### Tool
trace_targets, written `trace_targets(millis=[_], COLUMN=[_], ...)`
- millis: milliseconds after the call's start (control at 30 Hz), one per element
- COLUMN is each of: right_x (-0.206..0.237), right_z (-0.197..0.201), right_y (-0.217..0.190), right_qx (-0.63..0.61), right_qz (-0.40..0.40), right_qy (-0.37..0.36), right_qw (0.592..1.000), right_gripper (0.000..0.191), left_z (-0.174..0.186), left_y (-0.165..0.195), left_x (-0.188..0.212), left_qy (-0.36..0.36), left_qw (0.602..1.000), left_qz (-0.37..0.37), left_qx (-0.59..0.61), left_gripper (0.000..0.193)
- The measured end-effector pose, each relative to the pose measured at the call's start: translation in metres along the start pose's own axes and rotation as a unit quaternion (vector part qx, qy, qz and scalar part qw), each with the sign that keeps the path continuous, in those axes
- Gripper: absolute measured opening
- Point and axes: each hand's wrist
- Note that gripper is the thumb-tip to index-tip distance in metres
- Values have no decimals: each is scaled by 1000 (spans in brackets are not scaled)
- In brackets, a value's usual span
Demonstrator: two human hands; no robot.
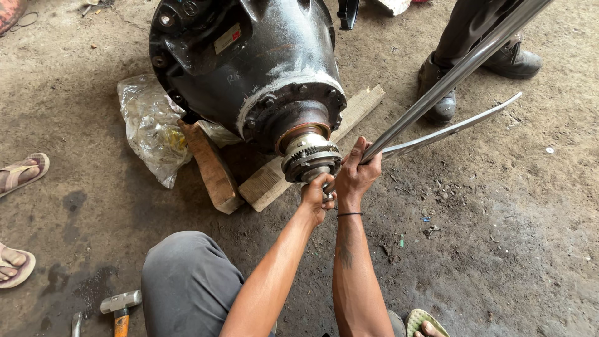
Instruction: The person uses a wrench and a metal bar to tighten a nut on a mechanical component. They adjust the tool and apply force to secure the part in place.
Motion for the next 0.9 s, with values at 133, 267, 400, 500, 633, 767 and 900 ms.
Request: trace_targets(millis=[133,267,400,500,633,767,900], right_x=[0,1,0,0,1,3,7], right_z=[0,-1,-1,-2,-1,-1,-5], right_y=[1,1,0,0,5,14,12], right_qx=[-9,-3,-6,-16,6,77,97], right_qz=[3,0,1,-1,2,22,-36], right_qy=[0,2,3,5,12,48,70], right_qw=[1000,1000,1000,1000,1000,996,992], right_gripper=[34,34,35,35,38,43,37], left_z=[-2,-3,-4,-5,-4,-1,4], left_y=[2,3,4,4,3,-2,-8], left_x=[3,5,6,7,4,-3,-11], left_qy=[6,17,23,27,21,16,12], left_qw=[1000,1000,1000,1000,1000,1000,1000], left_qz=[5,9,9,10,12,6,3], left_qx=[1,1,6,3,12,8,-20], left_gripper=[5,8,9,7,8,10,9])
Point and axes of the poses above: each hand's wrist, its own x-axis away from the middle knuckle, its own z-axis out of the back of the hand, y = z × x, and after that the axes turned 3 degrees about y, right-handed
